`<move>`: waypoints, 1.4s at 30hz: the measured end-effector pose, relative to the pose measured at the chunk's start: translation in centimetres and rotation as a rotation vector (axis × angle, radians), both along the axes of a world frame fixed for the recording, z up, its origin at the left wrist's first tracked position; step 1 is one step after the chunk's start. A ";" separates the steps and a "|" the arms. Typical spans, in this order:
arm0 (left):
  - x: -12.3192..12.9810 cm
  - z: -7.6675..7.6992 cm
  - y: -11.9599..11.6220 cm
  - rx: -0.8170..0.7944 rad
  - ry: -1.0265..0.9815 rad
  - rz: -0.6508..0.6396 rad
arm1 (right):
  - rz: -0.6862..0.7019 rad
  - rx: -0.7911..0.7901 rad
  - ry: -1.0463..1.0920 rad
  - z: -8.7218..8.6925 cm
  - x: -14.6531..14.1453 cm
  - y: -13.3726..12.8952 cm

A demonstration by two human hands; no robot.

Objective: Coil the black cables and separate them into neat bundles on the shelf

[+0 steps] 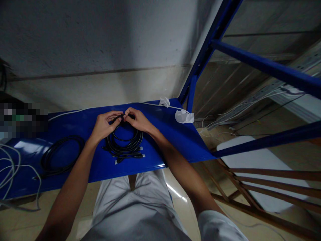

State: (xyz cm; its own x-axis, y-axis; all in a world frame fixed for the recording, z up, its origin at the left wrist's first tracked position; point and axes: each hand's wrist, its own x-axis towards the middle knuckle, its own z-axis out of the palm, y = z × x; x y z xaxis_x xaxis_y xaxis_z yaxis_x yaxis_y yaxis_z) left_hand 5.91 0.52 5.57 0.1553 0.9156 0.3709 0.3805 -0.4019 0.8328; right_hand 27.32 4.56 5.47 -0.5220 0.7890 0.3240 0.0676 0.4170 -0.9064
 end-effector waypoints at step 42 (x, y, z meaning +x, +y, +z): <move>0.2 -0.7 0.5 0.148 0.200 0.065 | 0.044 0.121 -0.066 -0.8 0.3 0.1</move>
